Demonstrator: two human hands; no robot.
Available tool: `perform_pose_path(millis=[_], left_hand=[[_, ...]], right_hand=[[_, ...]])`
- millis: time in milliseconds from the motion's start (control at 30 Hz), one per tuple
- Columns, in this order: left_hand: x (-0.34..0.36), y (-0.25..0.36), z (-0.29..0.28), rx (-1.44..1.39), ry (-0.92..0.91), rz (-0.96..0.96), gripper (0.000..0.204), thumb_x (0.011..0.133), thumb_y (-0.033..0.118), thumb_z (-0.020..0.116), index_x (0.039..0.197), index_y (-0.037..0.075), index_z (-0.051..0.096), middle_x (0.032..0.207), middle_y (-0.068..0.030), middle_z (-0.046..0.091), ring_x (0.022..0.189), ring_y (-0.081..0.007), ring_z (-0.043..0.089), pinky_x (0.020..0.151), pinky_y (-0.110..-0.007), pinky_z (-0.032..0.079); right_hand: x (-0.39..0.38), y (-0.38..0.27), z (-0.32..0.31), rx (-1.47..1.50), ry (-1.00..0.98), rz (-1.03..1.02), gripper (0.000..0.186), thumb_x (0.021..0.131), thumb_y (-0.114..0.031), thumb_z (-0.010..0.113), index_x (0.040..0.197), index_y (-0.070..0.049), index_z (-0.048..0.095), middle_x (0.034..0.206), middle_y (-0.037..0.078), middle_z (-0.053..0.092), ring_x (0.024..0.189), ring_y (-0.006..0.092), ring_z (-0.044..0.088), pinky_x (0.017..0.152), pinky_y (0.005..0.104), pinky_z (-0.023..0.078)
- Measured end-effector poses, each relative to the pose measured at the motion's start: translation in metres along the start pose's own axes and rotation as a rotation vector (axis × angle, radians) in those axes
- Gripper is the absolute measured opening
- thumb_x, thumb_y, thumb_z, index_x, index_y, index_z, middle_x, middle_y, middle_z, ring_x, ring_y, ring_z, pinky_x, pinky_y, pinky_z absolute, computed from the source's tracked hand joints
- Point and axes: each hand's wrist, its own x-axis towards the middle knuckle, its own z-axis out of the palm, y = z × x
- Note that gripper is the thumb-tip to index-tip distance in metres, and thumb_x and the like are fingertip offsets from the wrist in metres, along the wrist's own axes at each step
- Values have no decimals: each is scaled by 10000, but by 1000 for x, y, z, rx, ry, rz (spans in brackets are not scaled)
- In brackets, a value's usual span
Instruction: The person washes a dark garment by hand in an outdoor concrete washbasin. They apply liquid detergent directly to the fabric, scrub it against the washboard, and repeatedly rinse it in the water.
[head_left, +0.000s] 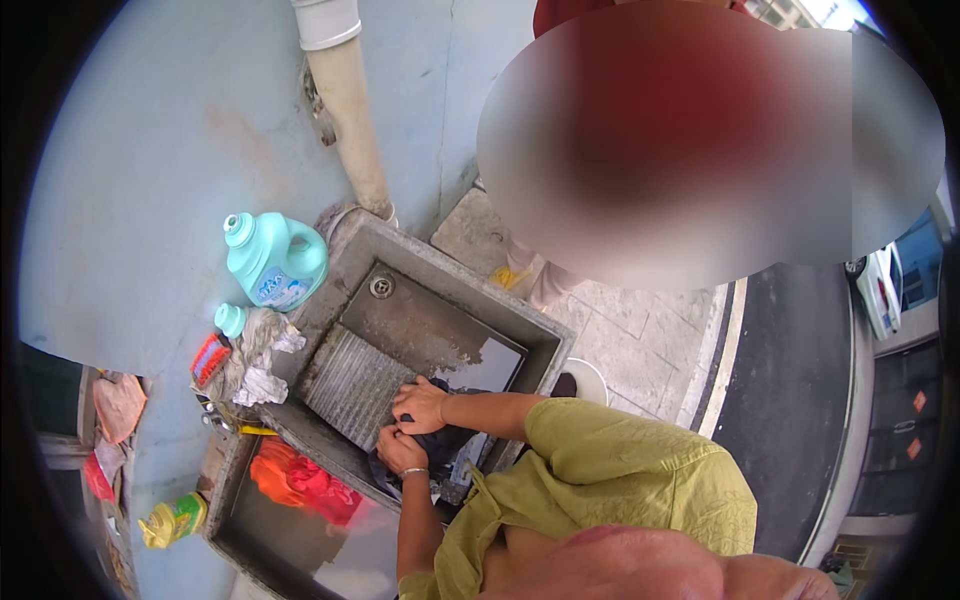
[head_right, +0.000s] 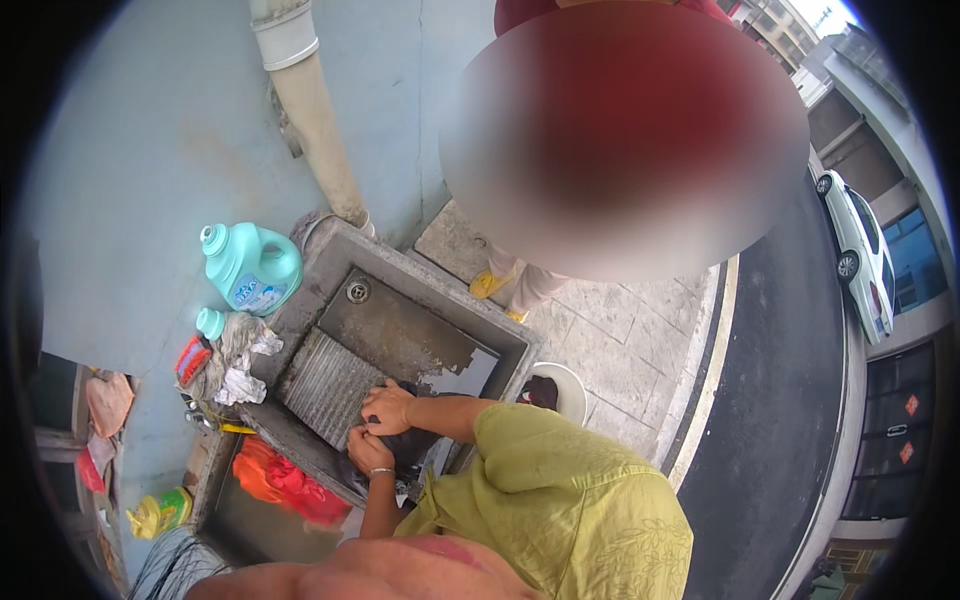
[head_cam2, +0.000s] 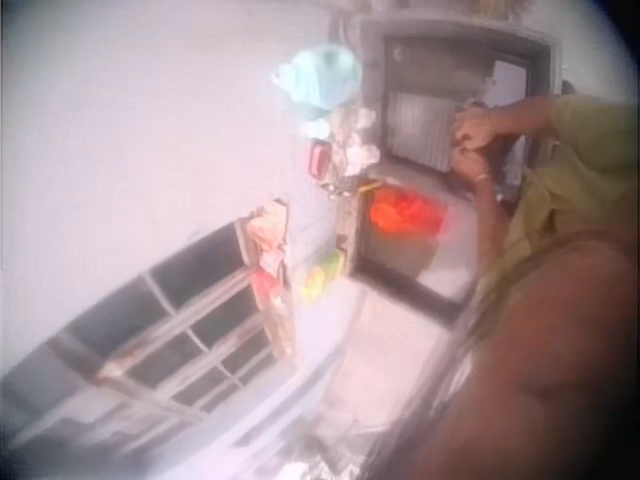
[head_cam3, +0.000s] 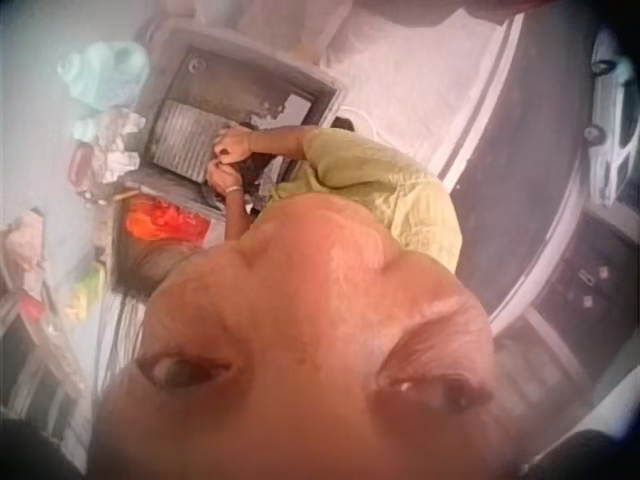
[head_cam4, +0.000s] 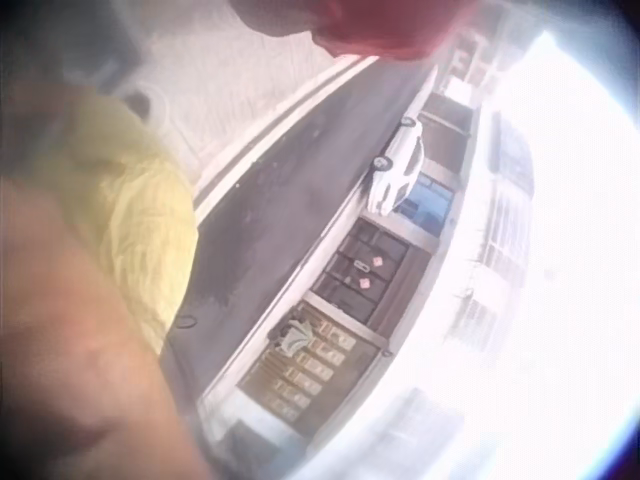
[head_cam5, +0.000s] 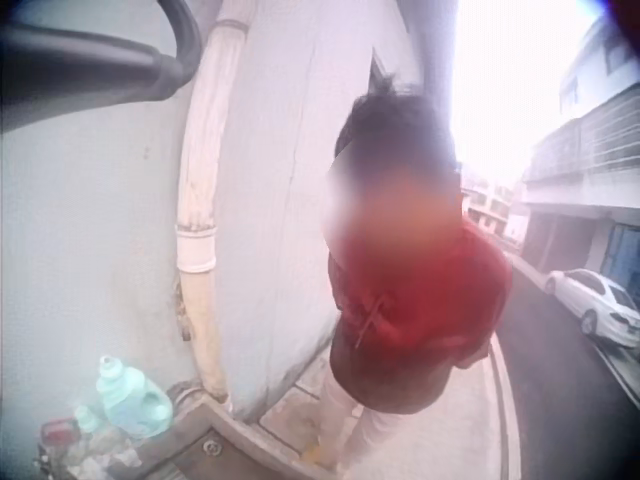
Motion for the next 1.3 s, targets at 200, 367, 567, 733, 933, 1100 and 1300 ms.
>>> perform_pose_path(millis=[200, 367, 567, 733, 933, 1100, 1300], left_hand=[[-3, -2, -5, -33, 49, 58, 220, 814, 224, 484, 909, 50, 580, 882, -198, 592, 879, -411, 526, 772, -493, 395], [-7, -3, -6, -56, 68, 73, 222, 806, 220, 486, 904, 41, 575, 884, -204, 586, 872, -415, 526, 768, -496, 395], [-9, 0, -8, -40, 77, 73, 211, 801, 212, 491, 897, 44, 574, 881, -198, 584, 866, -414, 526, 764, -495, 396], [-9, 1, -7, -38, 94, 75, 212, 798, 219, 493, 894, 49, 576, 878, -191, 582, 867, -407, 525, 760, -492, 395], [-9, -1, -5, -29, 98, 71, 226, 792, 239, 493, 893, 56, 579, 878, -184, 584, 871, -406, 524, 758, -491, 393], [-9, 0, -8, -28, 77, 70, 225, 793, 236, 491, 900, 58, 577, 888, -186, 583, 880, -406, 522, 764, -495, 391], [-9, -1, -7, -31, 87, 82, 225, 794, 233, 492, 907, 59, 577, 899, -185, 584, 888, -404, 522, 772, -493, 392]], right_hand=[[-2, -9, -5, 5, 30, -17, 208, 724, -364, 622, 760, -159, 633, 835, 11, 606, 904, 238, 538, 738, 424, 327], [-5, -15, -8, -4, 20, -10, 206, 723, -367, 620, 757, -164, 631, 841, 12, 611, 914, 239, 543, 742, 423, 336], [-5, -17, -11, -16, 14, -21, 209, 725, -372, 616, 764, -168, 628, 836, 12, 608, 918, 241, 546, 733, 424, 344], [-6, -16, -11, -29, 17, -20, 209, 726, -371, 614, 771, -167, 628, 840, 11, 607, 916, 242, 544, 736, 423, 340], [-6, -18, -15, -9, -29, 5, 211, 743, -369, 608, 794, -167, 637, 861, 16, 605, 926, 237, 528, 756, 422, 322], [-6, -17, -13, 1, -25, -4, 208, 744, -368, 607, 796, -169, 638, 865, 13, 605, 924, 237, 527, 755, 424, 320], [-5, -18, -14, -9, -20, -7, 195, 738, -362, 613, 782, -173, 632, 861, 7, 606, 912, 240, 531, 738, 425, 322]])
